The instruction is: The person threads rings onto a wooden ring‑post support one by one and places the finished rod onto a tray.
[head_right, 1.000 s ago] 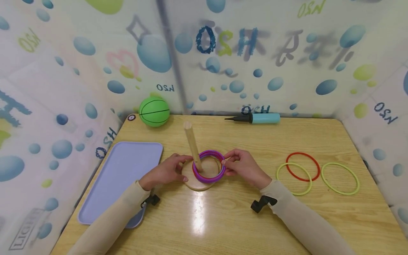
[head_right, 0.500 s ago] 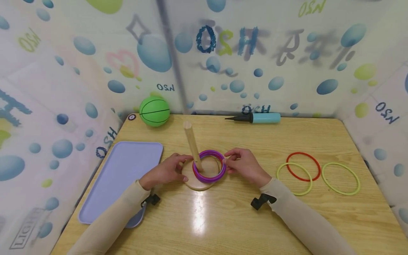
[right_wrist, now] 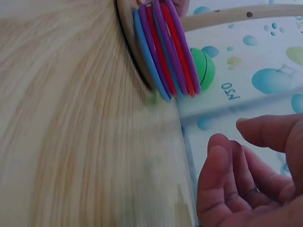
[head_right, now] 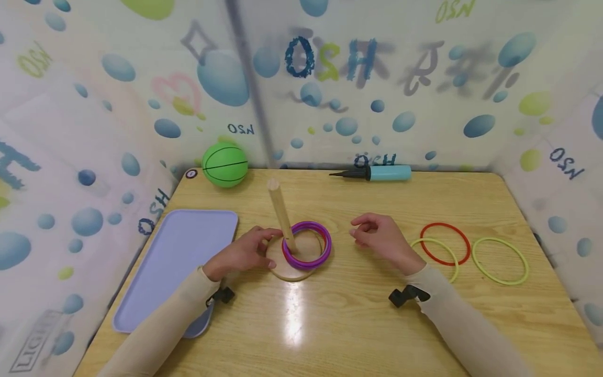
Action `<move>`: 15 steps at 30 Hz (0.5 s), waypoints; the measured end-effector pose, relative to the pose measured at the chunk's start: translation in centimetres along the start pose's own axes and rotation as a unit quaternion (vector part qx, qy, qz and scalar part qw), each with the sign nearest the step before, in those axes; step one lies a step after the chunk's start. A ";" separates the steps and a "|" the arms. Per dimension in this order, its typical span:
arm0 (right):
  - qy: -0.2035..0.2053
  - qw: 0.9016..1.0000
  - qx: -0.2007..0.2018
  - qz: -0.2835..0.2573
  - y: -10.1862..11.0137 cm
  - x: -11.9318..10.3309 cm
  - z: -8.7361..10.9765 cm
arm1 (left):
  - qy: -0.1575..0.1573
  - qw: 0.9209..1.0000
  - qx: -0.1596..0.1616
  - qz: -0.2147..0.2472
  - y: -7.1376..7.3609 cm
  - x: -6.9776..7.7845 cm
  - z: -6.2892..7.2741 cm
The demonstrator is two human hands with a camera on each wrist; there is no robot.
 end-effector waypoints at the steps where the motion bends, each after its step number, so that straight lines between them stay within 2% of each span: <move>1: 0.001 1.000 0.001 0.002 0.4 0.1 0.2 | 0.002 1.000 0.000 0.001 0.0 0.0 0.0; 6: 0.017 0.999 0.015 0.033 2.6 0.4 1.2 | 0.004 1.000 -0.003 0.003 0.0 -0.1 -0.1; 11: 0.028 0.995 0.018 0.093 5.2 0.4 2.4 | 0.004 1.000 -0.002 0.005 0.0 -0.2 -0.1; 15: 0.032 0.990 0.045 0.130 7.5 0.6 3.5 | 0.005 1.000 -0.001 0.003 -0.1 -0.4 -0.2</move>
Point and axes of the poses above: each hand's wrist, its own z-axis away from the middle knuckle, its own y-axis out of the back of the hand, x = y × z, the point moved 7 cm from there along -z, towards the middle knuckle, and after that the axes turned 1 degree about -z, right-handed, at the moved point
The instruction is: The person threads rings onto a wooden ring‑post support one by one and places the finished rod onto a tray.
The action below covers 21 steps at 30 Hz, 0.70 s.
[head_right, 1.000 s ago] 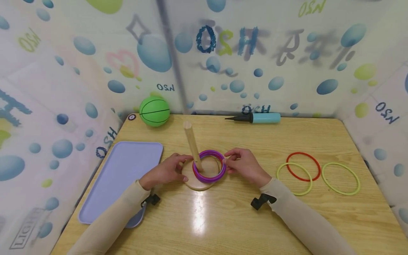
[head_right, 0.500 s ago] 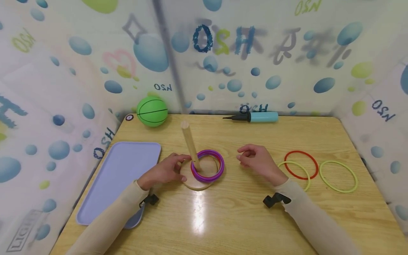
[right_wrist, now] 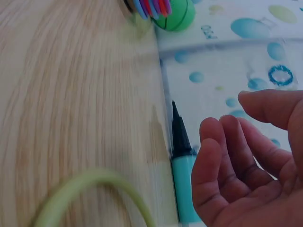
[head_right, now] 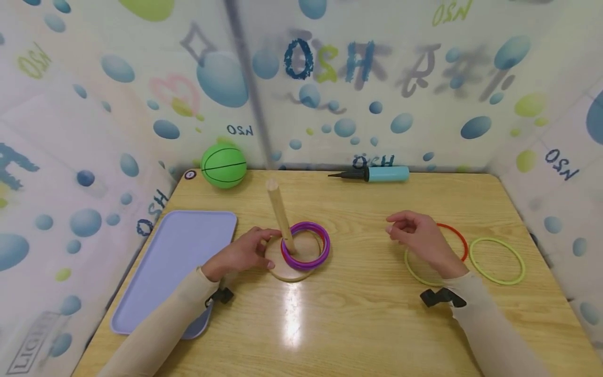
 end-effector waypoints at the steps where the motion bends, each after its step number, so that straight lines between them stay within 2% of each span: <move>1: 0.000 1.000 0.010 0.010 0.5 0.2 0.2 | -0.001 1.000 0.000 -0.001 0.0 0.0 0.0; 5: 0.001 0.998 0.048 0.042 2.5 1.2 1.0 | -0.002 1.000 0.003 -0.012 0.0 0.0 -0.1; 15: -0.008 0.995 0.093 0.037 6.4 4.0 3.1 | 0.000 1.000 -0.001 -0.013 0.0 0.0 -0.1; 18: -0.012 0.993 0.101 0.055 7.3 4.5 3.5 | 0.001 1.000 0.000 -0.015 0.0 0.0 0.0; 21: -0.019 0.990 0.101 0.099 7.8 4.9 3.9 | 0.002 1.000 0.001 -0.016 0.0 0.0 -0.1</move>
Point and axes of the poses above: each hand's wrist, its own z-axis away from the middle knuckle, its own y-axis out of the back of the hand, x = y × z, the point moved 7 cm from there along -z, towards the middle knuckle, and after that the axes turned 1 degree about -z, right-handed, at the moved point
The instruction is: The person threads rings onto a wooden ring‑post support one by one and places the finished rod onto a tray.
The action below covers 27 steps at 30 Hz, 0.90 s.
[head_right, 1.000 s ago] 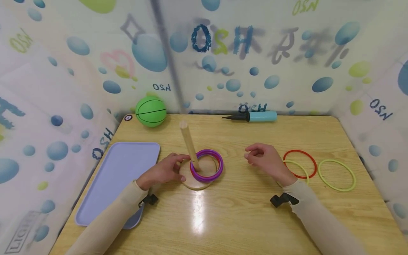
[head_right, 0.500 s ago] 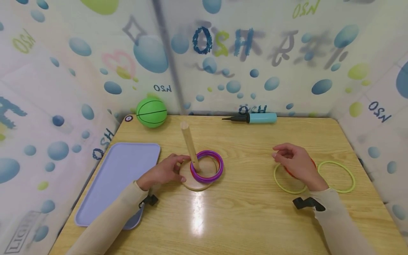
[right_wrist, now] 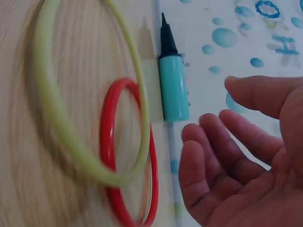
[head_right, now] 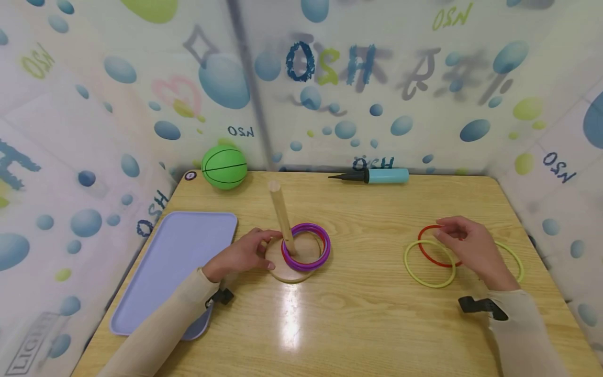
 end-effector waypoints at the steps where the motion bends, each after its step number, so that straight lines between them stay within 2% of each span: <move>1: -0.002 1.000 -0.004 0.015 0.0 0.2 0.0 | -0.001 1.000 0.000 -0.001 0.0 0.0 0.0; 7: -0.007 0.998 -0.034 0.058 -0.2 1.3 0.3 | -0.012 1.000 0.002 -0.011 0.0 0.1 0.0; 18: 0.081 0.992 -0.042 0.085 -0.9 1.6 0.0 | -0.014 1.000 0.000 -0.005 0.1 0.2 0.0; 27: 0.075 0.987 -0.062 0.127 -1.6 1.3 -0.1 | -0.016 1.000 -0.004 -0.004 0.0 0.2 0.1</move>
Point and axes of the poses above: each hand's wrist, its own z-axis away from the middle knuckle, its own y-axis out of the back of the hand, x = y × z, the point moved 7 cm from there along -z, towards the middle knuckle, and after that the axes turned 1 degree about -z, right-handed, at the moved point
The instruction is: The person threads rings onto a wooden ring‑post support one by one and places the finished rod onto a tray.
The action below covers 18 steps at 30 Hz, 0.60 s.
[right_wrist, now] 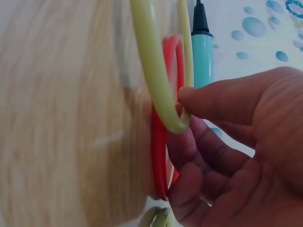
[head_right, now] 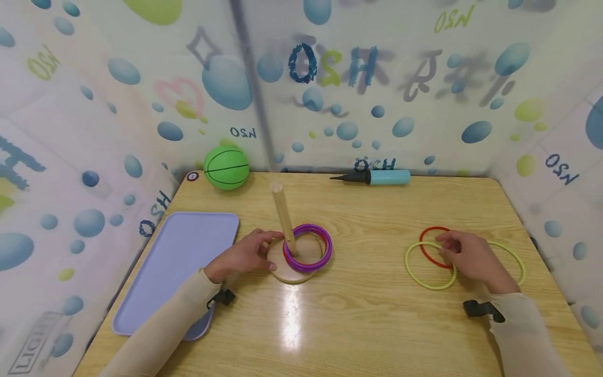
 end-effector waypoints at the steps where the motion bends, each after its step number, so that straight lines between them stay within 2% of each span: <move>1: 0.001 1.000 0.001 -0.001 0.0 0.0 0.0 | 0.001 1.000 0.000 -0.001 0.0 0.0 0.0; 7: 0.019 0.999 0.025 -0.009 0.7 -0.1 0.0 | 0.007 1.000 0.002 0.002 -0.1 -0.1 0.0; 11: 0.002 0.998 0.005 -0.064 1.0 -0.6 0.2 | 0.006 1.000 0.004 0.005 0.0 0.0 0.1; 18: -0.012 0.996 -0.002 -0.093 1.2 -1.5 0.2 | 0.006 1.000 0.003 0.004 0.0 -0.1 0.0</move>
Point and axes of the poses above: each hand's wrist, its own z-axis away from the middle knuckle, its own y-axis out of the back of the hand, x = y × z, the point moved 7 cm from there along -z, towards the middle knuckle, and after that the axes turned 1 degree about -z, right-handed, at the moved point
